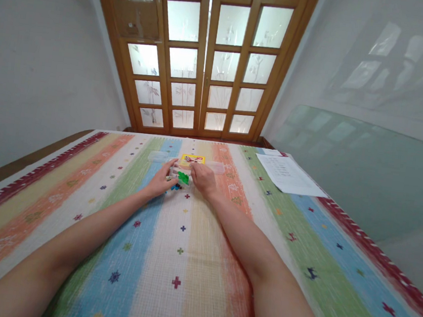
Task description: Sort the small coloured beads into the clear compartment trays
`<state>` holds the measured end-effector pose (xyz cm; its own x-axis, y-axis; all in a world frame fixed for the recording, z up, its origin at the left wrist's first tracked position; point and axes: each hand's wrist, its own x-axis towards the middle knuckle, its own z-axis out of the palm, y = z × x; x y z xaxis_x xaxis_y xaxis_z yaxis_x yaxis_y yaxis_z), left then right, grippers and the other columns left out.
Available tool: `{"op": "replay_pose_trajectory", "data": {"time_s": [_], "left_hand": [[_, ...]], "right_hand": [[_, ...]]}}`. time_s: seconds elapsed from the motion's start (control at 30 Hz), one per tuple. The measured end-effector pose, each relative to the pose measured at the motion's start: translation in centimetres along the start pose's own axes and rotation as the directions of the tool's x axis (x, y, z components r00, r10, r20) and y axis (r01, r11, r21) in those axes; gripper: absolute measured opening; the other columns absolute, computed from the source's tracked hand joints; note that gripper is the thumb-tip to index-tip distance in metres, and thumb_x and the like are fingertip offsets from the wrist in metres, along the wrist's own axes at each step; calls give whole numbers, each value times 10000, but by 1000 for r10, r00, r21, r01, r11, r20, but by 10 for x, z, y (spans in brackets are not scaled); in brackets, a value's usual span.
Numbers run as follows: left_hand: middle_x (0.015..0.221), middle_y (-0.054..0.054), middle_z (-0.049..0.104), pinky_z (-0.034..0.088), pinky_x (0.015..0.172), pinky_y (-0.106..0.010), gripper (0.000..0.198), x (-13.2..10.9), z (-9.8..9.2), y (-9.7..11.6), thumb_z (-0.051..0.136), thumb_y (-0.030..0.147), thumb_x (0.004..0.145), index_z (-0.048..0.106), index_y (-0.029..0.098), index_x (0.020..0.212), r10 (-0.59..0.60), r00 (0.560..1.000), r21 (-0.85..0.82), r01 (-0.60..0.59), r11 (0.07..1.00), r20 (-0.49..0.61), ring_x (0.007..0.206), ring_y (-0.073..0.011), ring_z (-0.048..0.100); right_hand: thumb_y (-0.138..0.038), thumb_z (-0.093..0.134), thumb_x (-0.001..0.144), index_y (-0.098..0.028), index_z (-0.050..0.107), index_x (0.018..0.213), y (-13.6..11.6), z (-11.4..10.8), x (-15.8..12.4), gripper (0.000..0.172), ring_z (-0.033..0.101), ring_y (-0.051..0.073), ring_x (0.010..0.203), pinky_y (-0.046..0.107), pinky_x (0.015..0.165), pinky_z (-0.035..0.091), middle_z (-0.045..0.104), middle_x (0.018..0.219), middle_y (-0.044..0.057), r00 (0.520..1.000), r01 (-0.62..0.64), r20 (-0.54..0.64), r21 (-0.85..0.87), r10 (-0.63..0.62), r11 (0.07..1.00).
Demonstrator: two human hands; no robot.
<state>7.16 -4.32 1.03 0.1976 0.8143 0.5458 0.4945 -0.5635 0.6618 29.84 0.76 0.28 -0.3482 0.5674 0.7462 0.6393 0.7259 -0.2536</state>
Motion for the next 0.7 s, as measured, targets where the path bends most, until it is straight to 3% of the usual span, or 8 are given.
{"op": "replay_pose_trajectory", "data": {"time_s": [0.13, 0.3, 0.53, 0.7], "left_hand": [[1502, -123, 578, 550, 1043, -411, 728, 3, -2, -15, 616, 168, 829, 495, 249, 1543, -109, 994, -88, 106, 990, -28, 1191, -238, 671], [1207, -80, 738, 607, 885, -367, 689, 6, -4, -36, 595, 181, 851, 508, 251, 1531, -204, 979, -179, 203, 963, 13, 934, -189, 734], [1182, -64, 756, 581, 1034, -432, 659, 9, -11, -42, 580, 129, 796, 583, 239, 1446, -128, 990, -141, 119, 983, -56, 1070, -222, 733], [1314, -78, 721, 554, 1106, -453, 643, 7, -16, -35, 553, 87, 785, 595, 231, 1410, -81, 993, -161, 66, 985, -87, 1198, -237, 710]], "right_hand": [[-395, 322, 1116, -217, 693, 1217, -1, 1, -2, 423, 710, 260, 993, 393, 926, 560, 760, 1104, 117, 999, -21, -49, 18, 21, 1000], [-406, 331, 1117, -220, 684, 1259, -4, 0, -2, 424, 705, 266, 1020, 406, 948, 564, 756, 1123, 119, 998, -10, -56, 67, 14, 998], [-377, 340, 1115, -236, 667, 1307, -11, -2, 0, 404, 698, 274, 1090, 434, 998, 562, 745, 1152, 117, 999, 13, -39, 107, -9, 994], [-378, 327, 1124, -237, 668, 1285, -12, -5, 0, 402, 702, 259, 1089, 411, 995, 566, 750, 1154, 112, 998, 17, -64, 130, -8, 991]]}}
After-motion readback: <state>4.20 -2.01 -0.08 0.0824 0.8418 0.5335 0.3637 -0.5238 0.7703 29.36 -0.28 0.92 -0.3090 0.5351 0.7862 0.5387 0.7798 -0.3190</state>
